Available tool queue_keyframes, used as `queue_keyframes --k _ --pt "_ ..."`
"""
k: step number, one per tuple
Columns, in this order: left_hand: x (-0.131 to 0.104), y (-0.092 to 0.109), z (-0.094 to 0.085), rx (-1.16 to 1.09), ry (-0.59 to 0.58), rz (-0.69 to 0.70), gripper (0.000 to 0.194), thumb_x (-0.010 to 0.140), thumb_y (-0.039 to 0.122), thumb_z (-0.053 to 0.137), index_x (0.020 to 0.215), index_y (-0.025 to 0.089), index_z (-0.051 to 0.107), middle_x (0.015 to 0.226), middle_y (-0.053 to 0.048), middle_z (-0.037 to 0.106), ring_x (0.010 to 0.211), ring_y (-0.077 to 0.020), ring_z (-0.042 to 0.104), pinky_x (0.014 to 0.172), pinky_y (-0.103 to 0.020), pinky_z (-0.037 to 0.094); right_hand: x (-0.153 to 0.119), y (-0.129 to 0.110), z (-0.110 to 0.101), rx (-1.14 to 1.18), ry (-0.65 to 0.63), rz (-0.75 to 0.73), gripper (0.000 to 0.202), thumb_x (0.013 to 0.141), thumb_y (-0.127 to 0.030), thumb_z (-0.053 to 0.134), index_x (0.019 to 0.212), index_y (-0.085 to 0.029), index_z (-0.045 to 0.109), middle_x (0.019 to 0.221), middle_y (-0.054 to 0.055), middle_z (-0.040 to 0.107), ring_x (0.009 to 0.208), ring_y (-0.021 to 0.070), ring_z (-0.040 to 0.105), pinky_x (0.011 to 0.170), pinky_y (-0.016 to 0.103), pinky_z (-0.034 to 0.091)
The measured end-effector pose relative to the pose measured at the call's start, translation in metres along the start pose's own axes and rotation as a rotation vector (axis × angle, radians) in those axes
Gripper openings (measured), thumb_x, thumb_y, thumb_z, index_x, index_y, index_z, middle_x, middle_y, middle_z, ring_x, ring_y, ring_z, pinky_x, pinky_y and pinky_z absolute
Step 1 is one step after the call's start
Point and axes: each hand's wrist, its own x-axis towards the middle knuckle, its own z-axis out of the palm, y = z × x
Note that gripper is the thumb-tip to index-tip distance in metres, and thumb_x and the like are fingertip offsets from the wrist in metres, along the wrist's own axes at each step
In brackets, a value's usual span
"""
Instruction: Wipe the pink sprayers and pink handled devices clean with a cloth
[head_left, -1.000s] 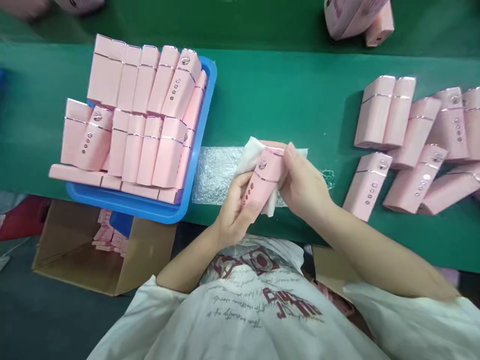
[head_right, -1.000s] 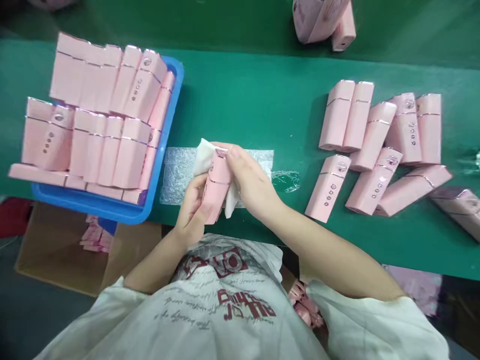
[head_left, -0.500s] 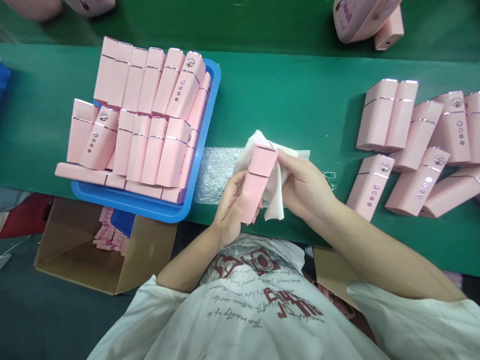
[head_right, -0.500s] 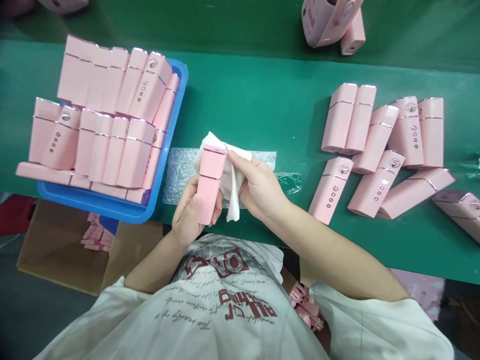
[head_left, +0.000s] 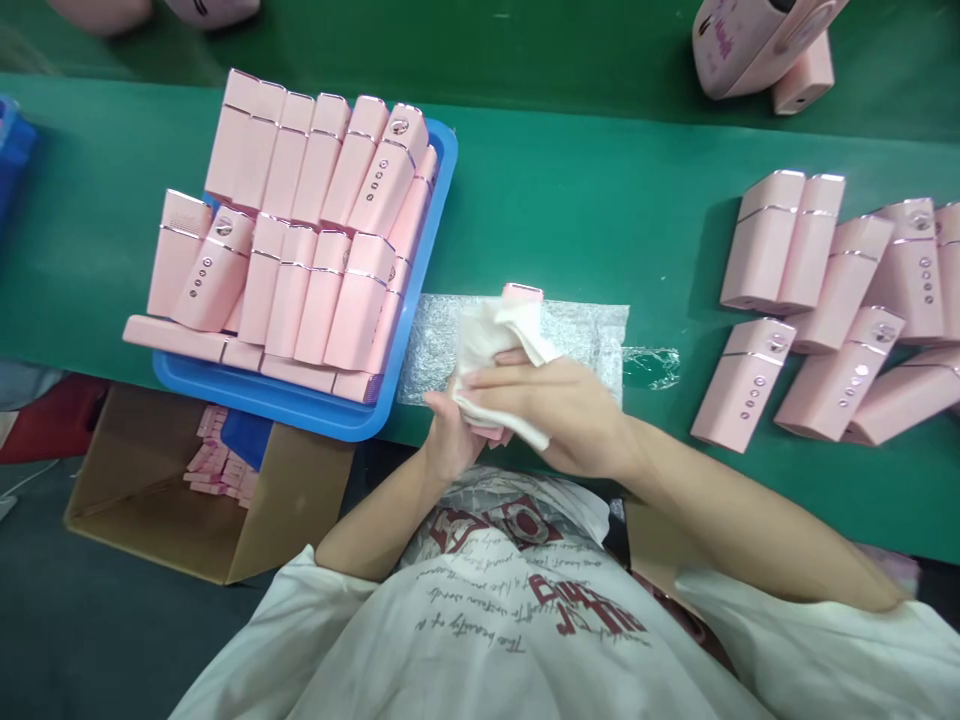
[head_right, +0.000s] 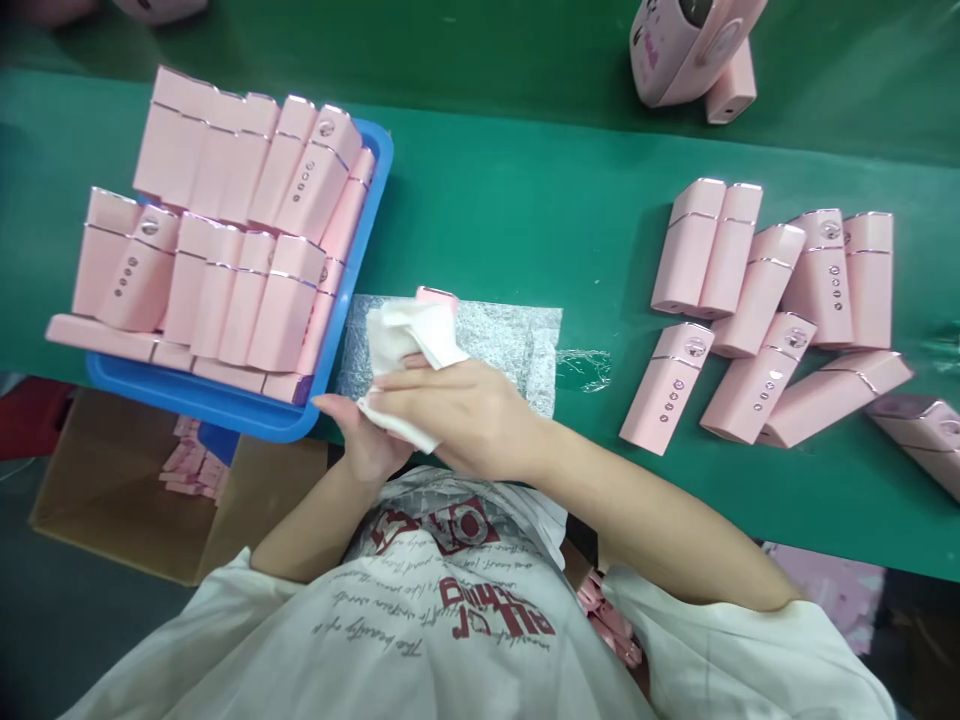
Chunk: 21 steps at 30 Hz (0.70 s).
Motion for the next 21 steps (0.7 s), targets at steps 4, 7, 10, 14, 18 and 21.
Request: queue_keyframes --k 4,7,10,14,18,21 --pt "-0.001 0.013 0.003 0.035 -0.153 0.127 0.07 0.069 0.082 0.06 0.098 0.018 0.058 0.06 0.004 0.051 0.034 -0.0046 0.037 0.029 -0.018 0.024 0.005 0.019 -0.027 0.279 0.657 0.476 0.018 0.096 -0.035 0.053 0.097 -0.029 0.069 0.101 -0.002 0.073 0.099 0.0157 0.068 0.091 0.032 0.055" --pt "-0.003 0.018 0.004 0.053 -0.18 0.116 0.039 0.078 0.05 0.073 0.091 0.019 0.053 0.065 0.005 0.055 0.034 -0.0033 0.041 0.029 -0.015 0.028 0.012 0.029 -0.044 0.695 0.793 0.789 0.03 0.088 -0.055 0.055 0.094 -0.029 0.067 0.106 0.0 0.073 0.105 0.0242 0.067 0.093 0.044 0.056" --pt "-0.003 0.018 0.004 0.007 -0.17 0.102 0.029 0.08 0.039 0.072 0.085 0.017 0.053 0.068 0.004 0.058 0.036 -0.0036 0.045 0.03 -0.014 0.031 0.017 0.024 -0.044 0.852 0.675 0.905 0.043 0.078 -0.065 0.061 0.098 -0.027 0.066 0.103 0.004 0.073 0.103 0.028 0.067 0.088 0.046 0.058" --pt "-0.001 0.019 0.006 -0.064 -0.123 0.0 0.042 0.077 0.045 0.073 0.101 0.014 0.059 0.076 0.0 0.062 0.045 -0.006 0.052 0.035 -0.016 0.038 0.014 0.016 -0.034 0.7 0.563 0.904 0.029 0.077 -0.053 0.069 0.087 -0.026 0.063 0.093 0.003 0.073 0.098 0.0254 0.069 0.083 0.04 0.06" --pt "0.0 0.02 0.008 -0.061 -0.082 -0.065 0.046 0.077 0.046 0.072 0.108 0.014 0.06 0.074 0.001 0.058 0.05 -0.0073 0.053 0.04 -0.017 0.041 0.008 0.022 -0.039 0.503 0.48 0.786 0.03 0.089 -0.054 0.053 0.091 -0.026 0.063 0.11 0.006 0.07 0.115 0.0272 0.063 0.09 0.043 0.058" --pt "0.0 0.019 0.009 -0.019 -0.086 -0.072 0.04 0.078 0.047 0.07 0.101 0.016 0.06 0.072 0.001 0.056 0.048 -0.0075 0.051 0.039 -0.018 0.038 0.005 0.024 -0.039 0.453 0.557 0.713 0.027 0.092 -0.05 0.05 0.099 -0.027 0.061 0.116 0.006 0.068 0.124 0.0273 0.058 0.094 0.045 0.056"
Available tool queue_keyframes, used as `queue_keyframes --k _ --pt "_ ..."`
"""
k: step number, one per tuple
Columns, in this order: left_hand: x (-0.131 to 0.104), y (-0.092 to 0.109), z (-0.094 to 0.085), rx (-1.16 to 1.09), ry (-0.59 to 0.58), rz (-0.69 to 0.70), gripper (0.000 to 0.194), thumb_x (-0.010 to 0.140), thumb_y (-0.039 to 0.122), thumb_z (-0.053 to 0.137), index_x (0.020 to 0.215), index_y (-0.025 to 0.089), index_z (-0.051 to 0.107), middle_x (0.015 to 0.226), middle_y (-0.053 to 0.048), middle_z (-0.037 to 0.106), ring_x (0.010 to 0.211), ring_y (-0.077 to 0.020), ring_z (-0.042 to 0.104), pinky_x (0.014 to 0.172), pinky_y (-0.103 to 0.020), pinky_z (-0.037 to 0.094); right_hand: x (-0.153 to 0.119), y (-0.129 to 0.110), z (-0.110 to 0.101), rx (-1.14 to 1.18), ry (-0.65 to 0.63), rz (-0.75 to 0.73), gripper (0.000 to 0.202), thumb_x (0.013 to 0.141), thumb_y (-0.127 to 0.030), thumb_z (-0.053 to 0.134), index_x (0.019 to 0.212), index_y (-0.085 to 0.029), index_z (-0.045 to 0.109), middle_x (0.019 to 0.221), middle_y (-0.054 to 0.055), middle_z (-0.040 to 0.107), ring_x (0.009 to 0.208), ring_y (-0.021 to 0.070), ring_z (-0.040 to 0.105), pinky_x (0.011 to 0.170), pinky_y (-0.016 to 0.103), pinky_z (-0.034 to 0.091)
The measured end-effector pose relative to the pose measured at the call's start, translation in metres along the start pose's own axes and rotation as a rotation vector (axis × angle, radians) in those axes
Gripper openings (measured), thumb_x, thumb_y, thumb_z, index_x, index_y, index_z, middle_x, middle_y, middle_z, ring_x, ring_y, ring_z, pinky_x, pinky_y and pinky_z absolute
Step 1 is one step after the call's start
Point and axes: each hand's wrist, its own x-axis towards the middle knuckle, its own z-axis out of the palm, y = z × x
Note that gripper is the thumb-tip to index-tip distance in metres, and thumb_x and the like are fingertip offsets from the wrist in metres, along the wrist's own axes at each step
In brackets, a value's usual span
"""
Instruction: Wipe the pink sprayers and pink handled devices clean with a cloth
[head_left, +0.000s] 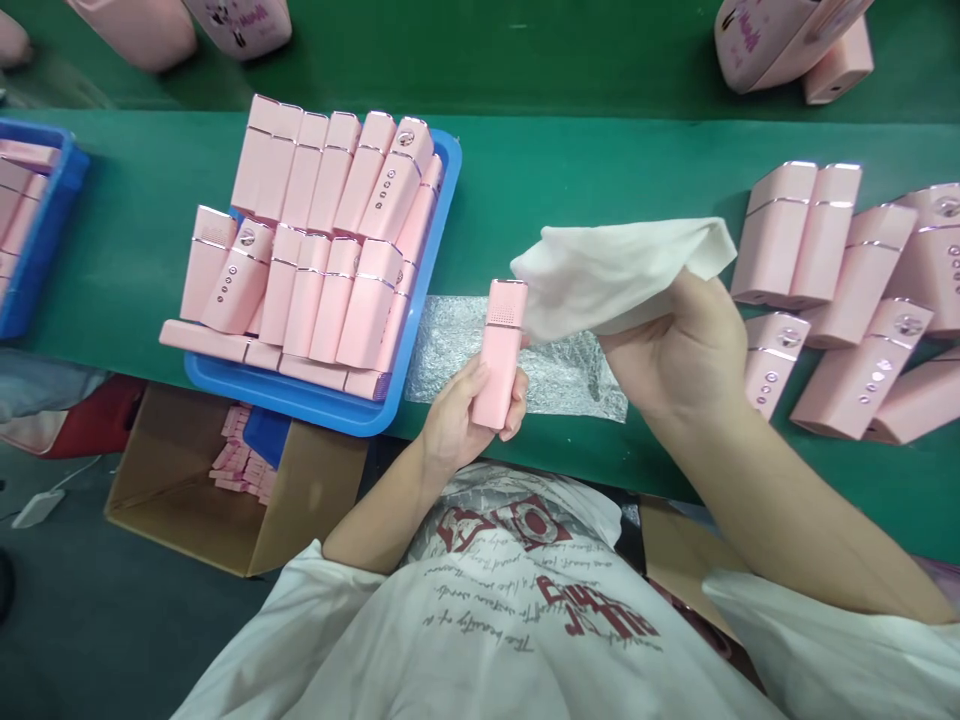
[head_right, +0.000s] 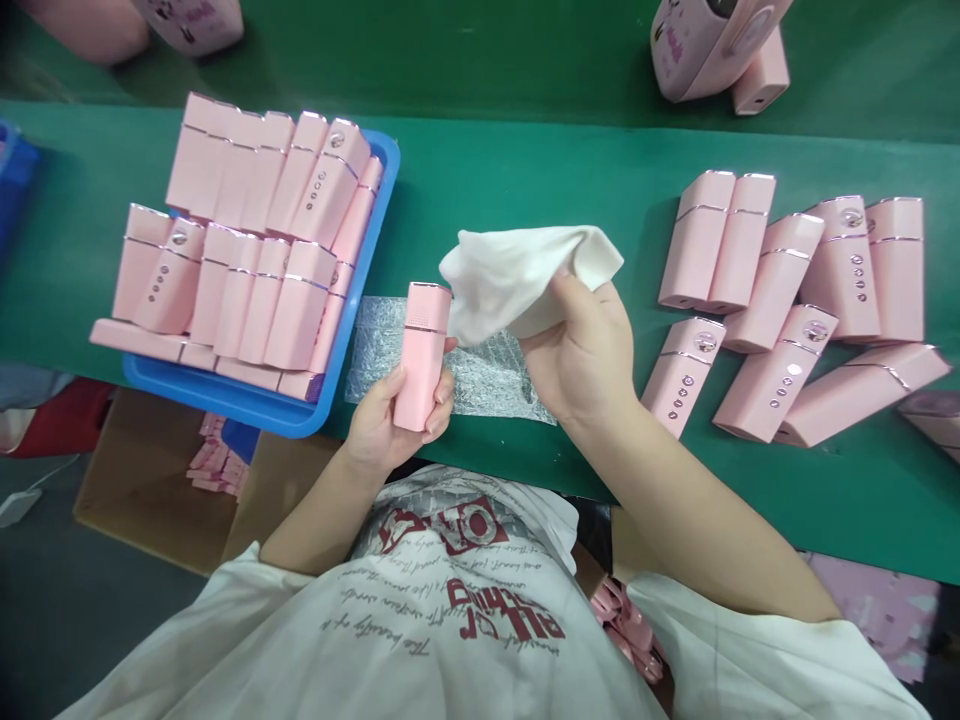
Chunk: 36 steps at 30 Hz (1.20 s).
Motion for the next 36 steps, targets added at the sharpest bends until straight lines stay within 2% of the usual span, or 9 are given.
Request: queue_keyframes --k 3,7,10,13,17,21,28,32,36 --pt "0.002 -0.002 0.0 0.033 -0.008 0.011 0.046 0.08 0.061 0.064 0.091 0.017 0.057 0.07 0.001 0.056 0.044 -0.0076 0.048 0.036 -0.019 0.035 -0.009 0.004 0.008 -0.109 -0.016 -0.158 0.021 0.094 -0.045 0.05 0.104 -0.028 0.058 0.113 0.005 0.069 0.122 0.0257 0.06 0.097 0.046 0.055" --pt "0.004 -0.005 -0.002 0.006 -0.017 0.005 0.072 0.07 0.087 0.05 0.085 0.017 0.057 0.061 0.001 0.055 0.039 -0.0084 0.046 0.033 -0.02 0.03 -0.023 0.012 0.023 -0.527 -0.422 -0.537 0.016 0.098 -0.033 0.046 0.105 -0.026 0.058 0.123 0.006 0.068 0.133 0.0249 0.052 0.114 0.053 0.039" --pt "0.002 -0.005 -0.004 -0.053 0.056 0.027 0.076 0.073 0.089 0.041 0.087 0.016 0.059 0.056 0.002 0.052 0.042 -0.009 0.048 0.035 -0.02 0.033 -0.03 0.013 0.031 -0.63 -0.642 -0.778 0.019 0.097 -0.025 0.044 0.108 -0.021 0.058 0.118 0.007 0.071 0.125 0.0201 0.059 0.117 0.048 0.036" --pt "0.0 -0.006 -0.005 -0.075 0.097 0.08 0.074 0.075 0.087 0.041 0.086 0.016 0.059 0.056 0.002 0.051 0.045 -0.0092 0.049 0.036 -0.02 0.035 -0.028 0.01 0.032 -0.686 -0.661 -0.902 0.018 0.096 -0.031 0.05 0.107 -0.02 0.06 0.117 0.006 0.072 0.118 0.0196 0.063 0.111 0.042 0.043" --pt "0.001 -0.007 -0.004 -0.029 -0.026 0.033 0.08 0.065 0.094 0.041 0.087 0.018 0.059 0.056 0.001 0.053 0.039 -0.0098 0.045 0.033 -0.021 0.027 -0.014 0.008 0.024 -0.799 -0.427 -0.766 0.024 0.089 -0.042 0.064 0.107 -0.025 0.061 0.121 0.007 0.069 0.124 0.0277 0.059 0.105 0.05 0.046" --pt "0.001 -0.005 -0.002 -0.002 -0.071 0.011 0.076 0.07 0.09 0.042 0.09 0.018 0.057 0.062 0.002 0.054 0.039 -0.0071 0.044 0.035 -0.018 0.026 -0.008 0.007 0.021 -0.632 -0.318 -0.574 0.021 0.087 -0.044 0.065 0.093 -0.025 0.058 0.128 0.01 0.064 0.124 0.0299 0.058 0.1 0.05 0.05" --pt "-0.003 -0.002 -0.005 0.035 -0.036 0.061 0.04 0.078 0.049 0.074 0.095 0.019 0.053 0.067 0.003 0.057 0.039 -0.0048 0.045 0.034 -0.016 0.031 0.006 0.011 0.009 -0.036 0.155 -0.002 0.027 0.09 -0.054 0.055 0.093 -0.027 0.056 0.102 0.005 0.07 0.1 0.0239 0.068 0.074 0.038 0.058" --pt "-0.001 0.001 -0.002 -0.086 0.049 0.031 0.037 0.08 0.044 0.071 0.097 0.013 0.06 0.078 -0.002 0.063 0.055 -0.0087 0.058 0.044 -0.018 0.044 0.009 0.007 0.006 0.043 0.063 0.073 0.037 0.09 -0.061 0.05 0.103 -0.028 0.06 0.107 0.006 0.072 0.106 0.0261 0.067 0.076 0.04 0.059" --pt "0.003 0.002 0.002 -0.128 0.14 -0.04 0.028 0.089 0.039 0.06 0.097 0.012 0.063 0.073 -0.003 0.062 0.055 -0.0107 0.058 0.047 -0.021 0.046 -0.007 -0.001 0.016 -0.158 -0.087 -0.127 0.026 0.085 -0.045 0.067 0.102 -0.024 0.066 0.113 0.006 0.072 0.103 0.0258 0.07 0.086 0.042 0.059"
